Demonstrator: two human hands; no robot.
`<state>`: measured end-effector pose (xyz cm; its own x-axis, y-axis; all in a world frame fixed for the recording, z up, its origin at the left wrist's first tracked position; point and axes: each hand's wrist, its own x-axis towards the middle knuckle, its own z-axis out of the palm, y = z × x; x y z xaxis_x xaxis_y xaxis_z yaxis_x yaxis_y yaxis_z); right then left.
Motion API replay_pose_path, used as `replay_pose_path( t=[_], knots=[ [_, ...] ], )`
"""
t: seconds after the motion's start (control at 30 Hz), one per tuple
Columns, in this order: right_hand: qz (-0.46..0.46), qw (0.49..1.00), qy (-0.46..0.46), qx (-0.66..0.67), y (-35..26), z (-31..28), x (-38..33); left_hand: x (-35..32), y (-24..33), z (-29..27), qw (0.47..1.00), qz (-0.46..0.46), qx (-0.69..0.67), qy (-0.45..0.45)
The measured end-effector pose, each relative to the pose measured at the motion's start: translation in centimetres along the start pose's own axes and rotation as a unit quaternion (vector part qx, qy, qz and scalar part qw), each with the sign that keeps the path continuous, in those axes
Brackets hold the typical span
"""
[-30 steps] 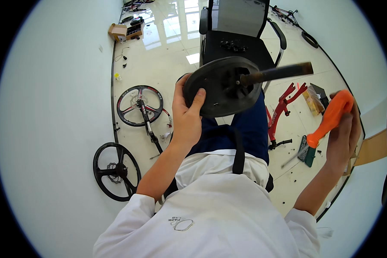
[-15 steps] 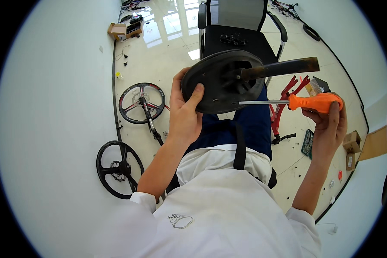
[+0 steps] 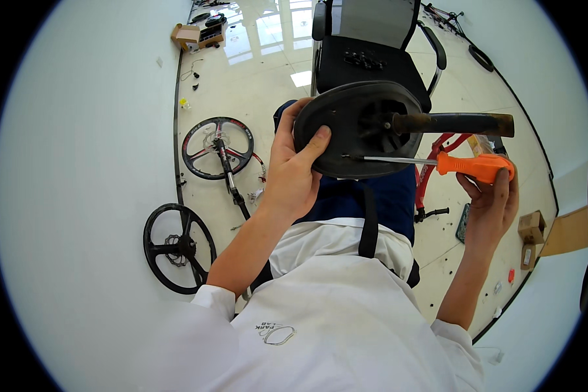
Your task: The person assembles a bicycle crankset by inserting a metal arm into a black plastic crank arm and tightening it with an orange screwdriver. The person holds the crank arm, aligns the metal piece, and uses the screwdriver to secure it.
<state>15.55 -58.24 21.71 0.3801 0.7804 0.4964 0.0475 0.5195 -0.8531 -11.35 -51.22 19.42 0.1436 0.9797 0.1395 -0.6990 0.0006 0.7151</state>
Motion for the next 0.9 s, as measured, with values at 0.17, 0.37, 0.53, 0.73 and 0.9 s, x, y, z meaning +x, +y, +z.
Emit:
replay_pose_path(
  t=[0.17,0.37,0.53,0.73,0.9],
  knots=[
    [-0.001,1.000,0.020,-0.002,0.19,0.25,-0.07,0.07,0.00,-0.10,1.000,0.002,0.000,-0.008],
    [0.011,0.999,0.027,0.025,0.78,-0.06,-0.14,-0.04,0.02,-0.02,1.000,-0.002,-0.006,-0.008],
    [0.016,0.999,0.029,0.023,0.79,-0.05,-0.21,0.06,-0.10,-0.13,1.000,-0.005,-0.005,-0.012],
    [0.015,0.999,0.012,0.030,0.82,0.05,-0.23,0.18,-0.37,-0.45,1.000,0.001,-0.002,-0.007],
    [0.013,1.000,-0.005,0.015,0.79,-0.12,-0.27,0.11,-0.21,-0.31,1.000,-0.005,-0.009,-0.010]
  ],
)
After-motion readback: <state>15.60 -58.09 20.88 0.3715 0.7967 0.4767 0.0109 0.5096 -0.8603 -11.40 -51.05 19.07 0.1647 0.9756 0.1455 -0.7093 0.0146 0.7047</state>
